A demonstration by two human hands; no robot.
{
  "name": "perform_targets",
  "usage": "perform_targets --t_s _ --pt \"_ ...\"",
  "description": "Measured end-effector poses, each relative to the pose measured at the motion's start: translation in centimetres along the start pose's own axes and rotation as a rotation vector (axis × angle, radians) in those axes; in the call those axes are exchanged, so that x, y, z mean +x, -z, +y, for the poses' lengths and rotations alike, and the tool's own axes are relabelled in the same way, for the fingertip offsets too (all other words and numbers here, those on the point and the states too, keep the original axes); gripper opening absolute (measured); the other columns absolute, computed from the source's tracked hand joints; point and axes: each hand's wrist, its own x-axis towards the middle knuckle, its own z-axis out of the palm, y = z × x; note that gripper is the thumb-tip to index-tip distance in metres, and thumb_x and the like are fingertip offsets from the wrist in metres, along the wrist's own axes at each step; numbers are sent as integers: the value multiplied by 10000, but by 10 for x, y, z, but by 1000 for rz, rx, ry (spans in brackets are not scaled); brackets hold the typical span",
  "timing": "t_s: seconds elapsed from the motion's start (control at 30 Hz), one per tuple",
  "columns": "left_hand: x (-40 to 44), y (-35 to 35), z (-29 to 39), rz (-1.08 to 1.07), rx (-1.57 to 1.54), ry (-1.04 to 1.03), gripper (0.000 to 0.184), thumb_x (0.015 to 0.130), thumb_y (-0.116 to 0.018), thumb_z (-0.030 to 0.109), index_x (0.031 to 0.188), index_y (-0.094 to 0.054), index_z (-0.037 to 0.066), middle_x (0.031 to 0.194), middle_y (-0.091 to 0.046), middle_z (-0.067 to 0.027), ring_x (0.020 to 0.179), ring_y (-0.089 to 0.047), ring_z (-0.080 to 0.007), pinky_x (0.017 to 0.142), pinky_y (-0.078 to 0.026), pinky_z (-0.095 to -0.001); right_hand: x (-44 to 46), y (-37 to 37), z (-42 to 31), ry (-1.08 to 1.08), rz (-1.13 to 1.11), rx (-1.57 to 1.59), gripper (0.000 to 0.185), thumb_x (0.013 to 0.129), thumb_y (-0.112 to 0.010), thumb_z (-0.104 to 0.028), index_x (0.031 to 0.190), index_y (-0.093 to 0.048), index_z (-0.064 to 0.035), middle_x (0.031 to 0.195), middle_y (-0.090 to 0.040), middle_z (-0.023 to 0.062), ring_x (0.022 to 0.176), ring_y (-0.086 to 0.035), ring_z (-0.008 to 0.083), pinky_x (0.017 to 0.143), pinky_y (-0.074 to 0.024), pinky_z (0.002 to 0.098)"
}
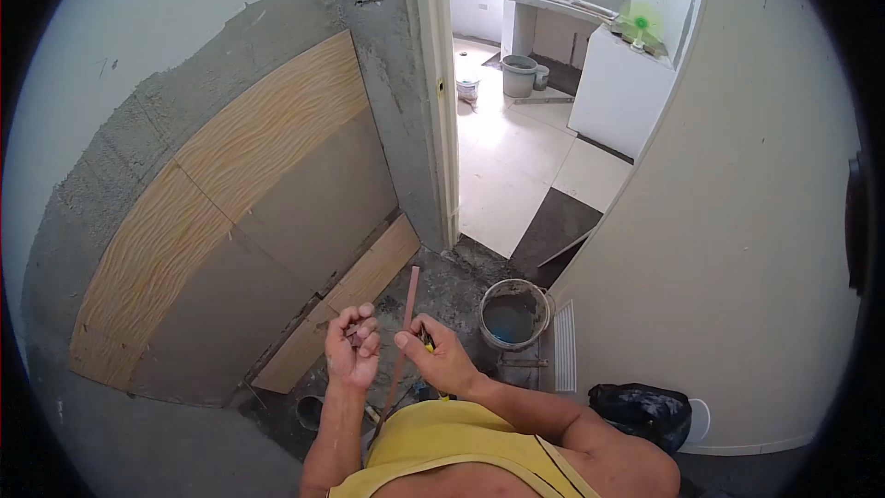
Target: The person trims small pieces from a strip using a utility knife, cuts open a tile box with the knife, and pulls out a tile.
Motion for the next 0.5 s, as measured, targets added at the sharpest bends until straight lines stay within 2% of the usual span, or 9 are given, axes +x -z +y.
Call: perform_targets --t_s 0.07,0.17,0.23,0.3,0.37,0.4,0.47,0.5 --pt "3 -2 -6 38 -8 70 129 992 -534 107 1100 -553 39 976 -546 -77 702 -521 -104 422 -375 -197 -1 2 1 -15 7 -14 231 968 -639 -227 915 -529 -32 804 -497 -10 771 -434 64 667 -404 248" --pt "6 -9 -8 -6 35 164 142 1003 -529 122 1125 -562 57 924 -547 -51 670 -498 -93 417 -365 -198 1 4 7 -32 21 -11 221 974 -631 -222 915 -530 -34 797 -498 -9 748 -438 59 654 -403 241" --pt "7 -15 -9 -46 90 156 140 1010 -530 141 1126 -566 71 880 -535 -28 652 -478 -85 419 -349 -192 2 3 8 -40 28 5 215 978 -626 -219 916 -532 -35 792 -499 -9 739 -444 58 648 -402 239" --pt "8 -25 -10 -83 144 148 139 1017 -530 159 1127 -569 85 836 -522 -5 634 -458 -76 421 -333 -187 3 4 4 -78 40 24 291 958 -626 -275 924 -526 -4 758 -540 106 718 -466 156 663 -439 340" --pt "9 -40 -11 -78 489 113 189 1037 -520 240 1151 -570 99 757 -496 35 618 -447 -49 472 -336 -181 3 6 5 -97 27 -14 280 961 -619 -269 935 -535 -3 769 -560 113 721 -483 158 670 -443 339" --pt "10 -47 -13 -70 486 109 189 1037 -520 240 1151 -570 99 757 -496 35 618 -447 -49 472 -336 -181 3 6 6 -117 16 -55 269 964 -613 -262 945 -543 -3 780 -580 121 724 -499 159 677 -448 338" --pt "11 -59 -19 -124 1066 -38 285 1003 -594 286 1204 -563 86 799 -472 68 666 -407 -20 529 -349 -195 3 8 7 -90 14 -68 241 966 -604 -239 980 -558 -2 807 -604 130 740 -525 162 694 -457 337" --pt "10 -65 -23 -105 1059 -41 285 1003 -594 286 1204 -563 86 799 -472 68 666 -407 -20 529 -349 -195 3 8 7 -59 21 -79 220 967 -595 -216 1014 -572 -2 833 -628 139 756 -551 164 710 -466 336"
